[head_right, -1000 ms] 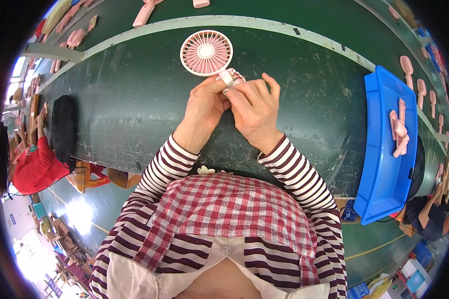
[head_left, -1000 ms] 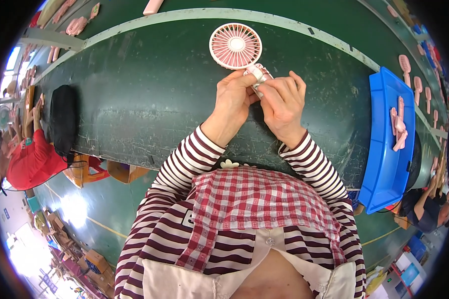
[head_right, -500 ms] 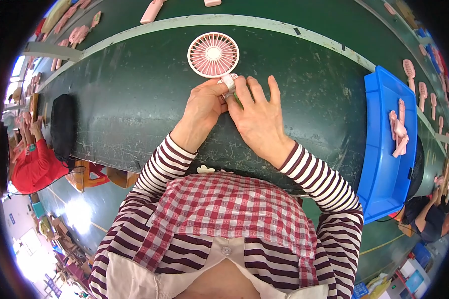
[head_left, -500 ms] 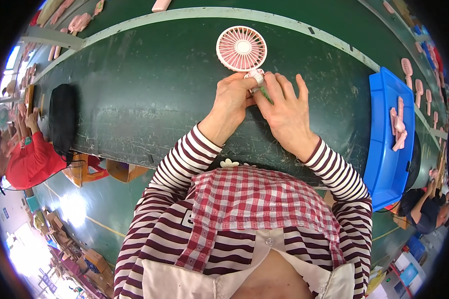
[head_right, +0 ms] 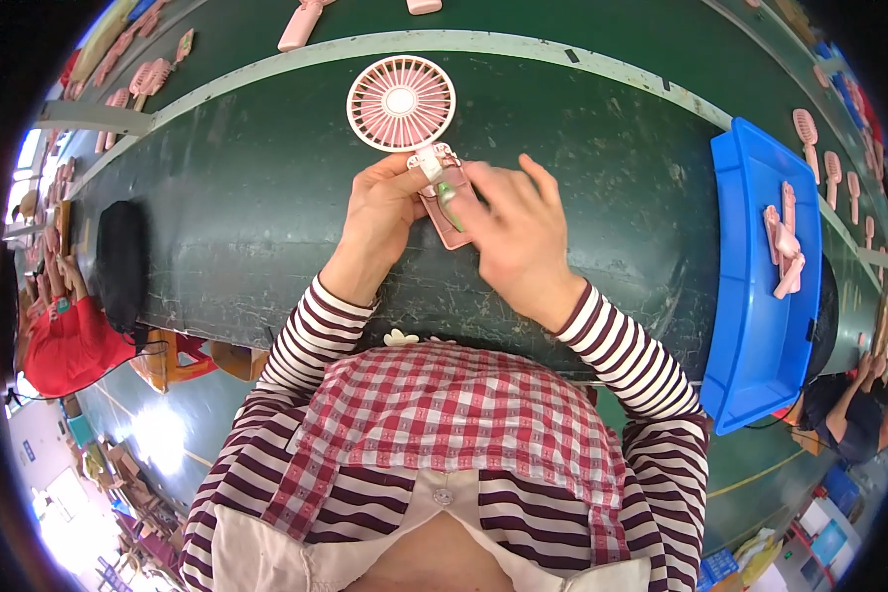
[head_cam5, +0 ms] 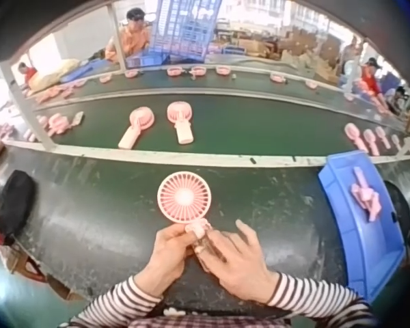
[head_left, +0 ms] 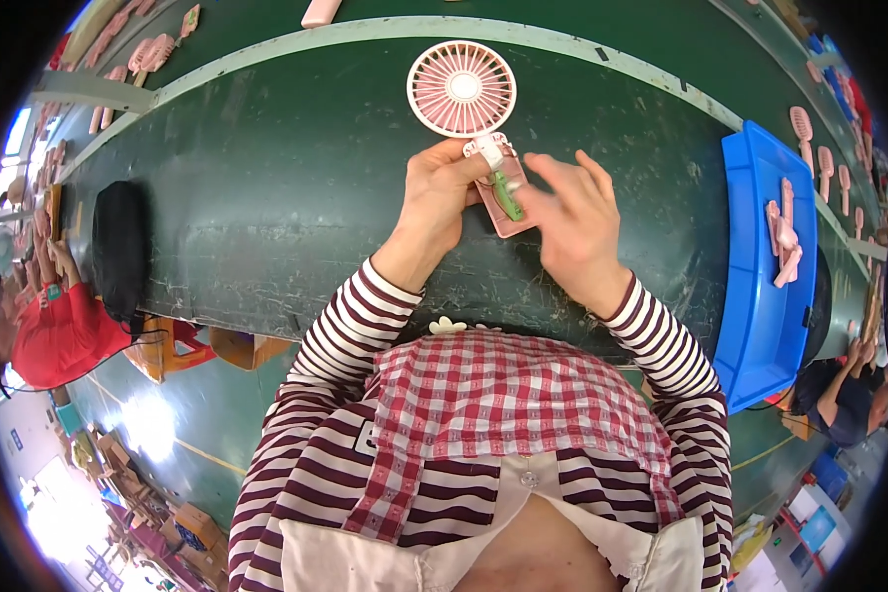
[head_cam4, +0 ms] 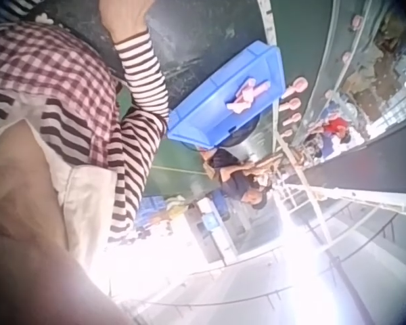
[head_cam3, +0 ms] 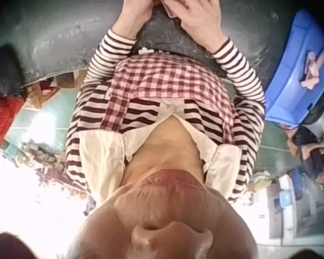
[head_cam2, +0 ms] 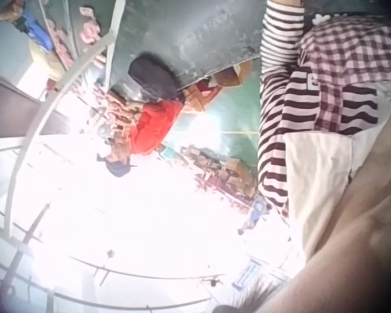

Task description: The person assembles portable electric fans by fitting internal wiring and components into the handle bases, snapping on plastic covers, and placing the assembled fans onto the conveyor belt.

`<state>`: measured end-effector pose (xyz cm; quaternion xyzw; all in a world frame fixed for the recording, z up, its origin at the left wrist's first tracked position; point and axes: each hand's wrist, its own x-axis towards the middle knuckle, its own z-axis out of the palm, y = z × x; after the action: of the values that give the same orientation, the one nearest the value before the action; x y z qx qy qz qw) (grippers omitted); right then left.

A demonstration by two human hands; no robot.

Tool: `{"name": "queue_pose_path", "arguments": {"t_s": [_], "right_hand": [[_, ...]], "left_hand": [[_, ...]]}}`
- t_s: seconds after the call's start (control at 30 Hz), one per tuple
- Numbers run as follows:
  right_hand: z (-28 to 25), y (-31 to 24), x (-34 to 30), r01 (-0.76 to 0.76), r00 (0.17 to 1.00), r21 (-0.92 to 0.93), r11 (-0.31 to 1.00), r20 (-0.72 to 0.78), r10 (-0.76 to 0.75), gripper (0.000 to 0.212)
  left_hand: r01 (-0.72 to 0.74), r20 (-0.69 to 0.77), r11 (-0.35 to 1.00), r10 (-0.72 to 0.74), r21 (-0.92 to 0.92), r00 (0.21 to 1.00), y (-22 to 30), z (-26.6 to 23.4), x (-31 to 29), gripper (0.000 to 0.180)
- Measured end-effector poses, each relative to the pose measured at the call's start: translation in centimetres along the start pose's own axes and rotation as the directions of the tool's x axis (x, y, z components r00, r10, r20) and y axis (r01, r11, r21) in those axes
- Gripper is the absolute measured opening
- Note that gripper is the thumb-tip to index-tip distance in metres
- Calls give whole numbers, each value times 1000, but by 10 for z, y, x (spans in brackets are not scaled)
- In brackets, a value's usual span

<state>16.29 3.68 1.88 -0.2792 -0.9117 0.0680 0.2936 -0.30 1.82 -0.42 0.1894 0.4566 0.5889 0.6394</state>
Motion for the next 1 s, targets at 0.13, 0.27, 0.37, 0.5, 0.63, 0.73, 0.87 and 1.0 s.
{"name": "queue_pose_path", "arguments": {"t_s": [0.13, 0.27, 0.37, 0.5, 0.63, 0.73, 0.87, 1.0], "right_hand": [[4, 13, -9, -351, 917, 554, 755, 42, 396, 46], [12, 13, -12, -349, 914, 703, 620, 110, 390, 51], [11, 8, -7, -313, 907, 707, 634, 25, 419, 47], [6, 8, -8, -220, 967, 454, 863, -13, 253, 43], [12, 12, -9, 89, 993, 107, 990, -89, -79, 31], [4, 13, -10, 216, 976, 30, 976, 27, -217, 31], [-2, 20, -12, 315, 937, 50, 948, 143, -319, 33], [-10, 22, -5, 337, 892, 85, 938, 290, -347, 38]], "left_hand": [[-1, 10, 999, 1, 33, 1000, 1, -4, 2, 18], [32, 34, 997, -34, 63, 999, 1, 0, -2, 19], [46, 38, 997, -49, 67, 998, 1, 1, -4, 20], [85, 40, 994, -88, 69, 995, 6, 3, -5, 21], [86, 44, 996, -87, 35, 995, 7, 3, -4, 17], [140, 81, 985, -148, 99, 986, 7, -4, -2, 21], [191, 125, 964, -216, 185, 968, 3, -7, -3, 19], [172, 164, 954, -216, 247, 963, 3, -2, -3, 18]]}}
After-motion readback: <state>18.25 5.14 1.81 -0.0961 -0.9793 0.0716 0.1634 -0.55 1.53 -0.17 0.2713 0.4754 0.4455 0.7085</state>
